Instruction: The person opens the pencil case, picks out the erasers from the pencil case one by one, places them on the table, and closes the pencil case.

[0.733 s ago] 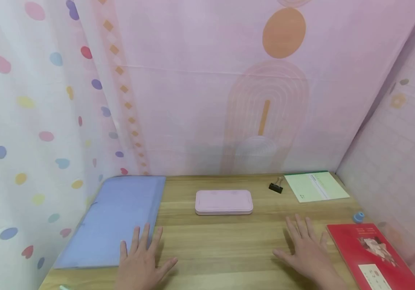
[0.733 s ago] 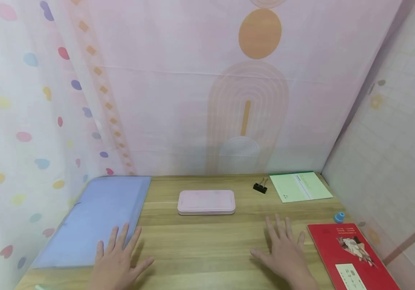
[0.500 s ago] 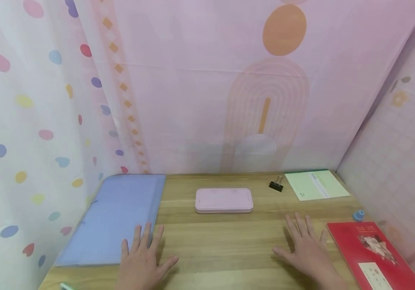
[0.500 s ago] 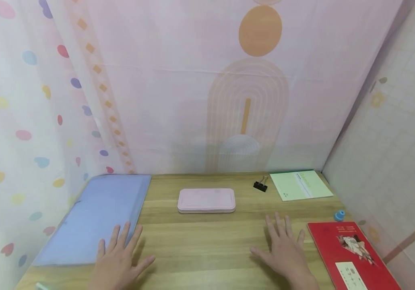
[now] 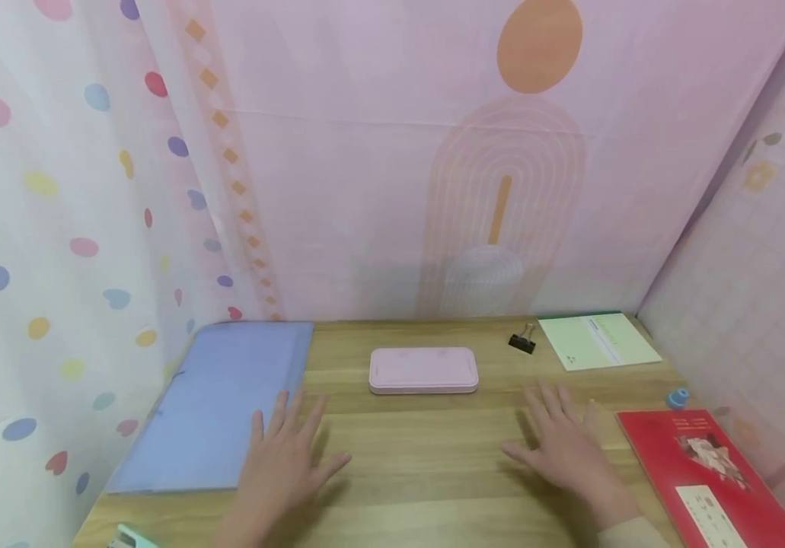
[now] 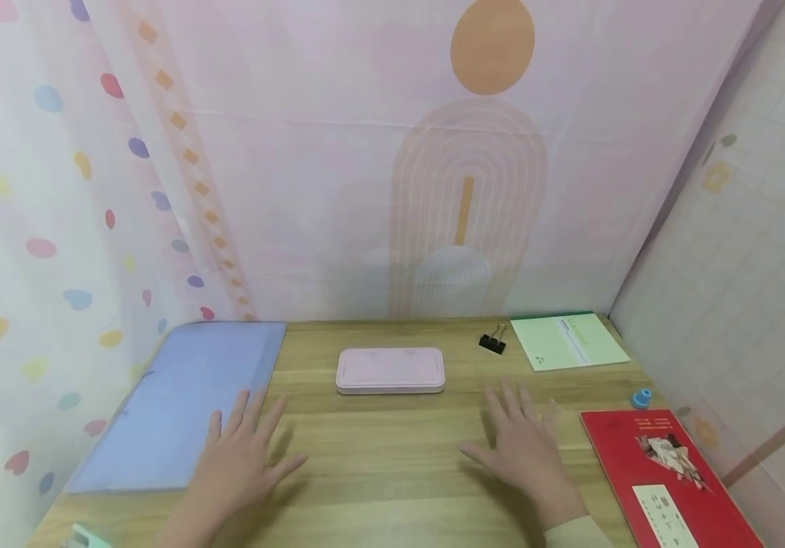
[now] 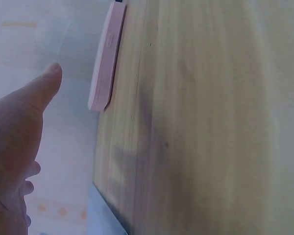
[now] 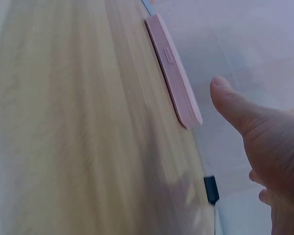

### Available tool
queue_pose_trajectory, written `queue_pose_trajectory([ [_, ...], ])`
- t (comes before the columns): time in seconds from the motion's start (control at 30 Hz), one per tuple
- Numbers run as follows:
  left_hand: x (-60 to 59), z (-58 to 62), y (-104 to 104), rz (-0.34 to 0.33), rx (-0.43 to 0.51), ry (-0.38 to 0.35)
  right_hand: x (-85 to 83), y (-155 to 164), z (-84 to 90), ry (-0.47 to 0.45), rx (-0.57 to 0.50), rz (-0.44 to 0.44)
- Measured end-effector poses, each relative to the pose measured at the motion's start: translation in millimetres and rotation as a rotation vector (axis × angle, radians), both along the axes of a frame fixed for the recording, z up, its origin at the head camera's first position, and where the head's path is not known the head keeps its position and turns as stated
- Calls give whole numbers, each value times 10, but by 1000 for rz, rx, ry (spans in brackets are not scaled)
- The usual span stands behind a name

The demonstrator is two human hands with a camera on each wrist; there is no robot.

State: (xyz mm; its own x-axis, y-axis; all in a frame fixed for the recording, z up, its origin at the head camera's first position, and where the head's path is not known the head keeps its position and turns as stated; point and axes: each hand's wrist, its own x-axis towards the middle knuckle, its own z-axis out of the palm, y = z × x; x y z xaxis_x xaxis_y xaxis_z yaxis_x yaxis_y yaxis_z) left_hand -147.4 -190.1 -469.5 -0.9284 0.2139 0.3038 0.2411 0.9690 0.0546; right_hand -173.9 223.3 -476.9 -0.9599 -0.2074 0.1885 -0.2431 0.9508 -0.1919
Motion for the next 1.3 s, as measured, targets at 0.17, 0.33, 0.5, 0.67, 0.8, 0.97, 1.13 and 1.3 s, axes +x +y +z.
queue_pose_trajectory([
  [0.17, -348, -2, 164, -64, 1, -29, -270, -207, 75, 4, 47, 74],
  [0.33, -795, -63, 380, -142, -2, -73, -635, -445, 113, -20, 69, 168],
  [0.5, -1140, -186, 520, -208, -5, -144, -978, -642, 35, -73, 82, 233],
  [0.67, -1326, -266, 584, -220, -44, -208, -1206, -758, -79, -88, 132, 290],
  [0.8, -1446, -273, 649, -238, -82, -221, -1290, -800, -103, -91, 134, 322],
  [0.97, -1515, -235, 748, -246, -96, -260, -1345, -837, -128, -85, 116, 393],
  [1.13, -1522, -246, 802, -255, -125, -272, -1352, -858, -171, -95, 112, 403],
  [1.3, -1484, -282, 794, -243, -78, -252, -1303, -896, -155, -97, 91, 409],
])
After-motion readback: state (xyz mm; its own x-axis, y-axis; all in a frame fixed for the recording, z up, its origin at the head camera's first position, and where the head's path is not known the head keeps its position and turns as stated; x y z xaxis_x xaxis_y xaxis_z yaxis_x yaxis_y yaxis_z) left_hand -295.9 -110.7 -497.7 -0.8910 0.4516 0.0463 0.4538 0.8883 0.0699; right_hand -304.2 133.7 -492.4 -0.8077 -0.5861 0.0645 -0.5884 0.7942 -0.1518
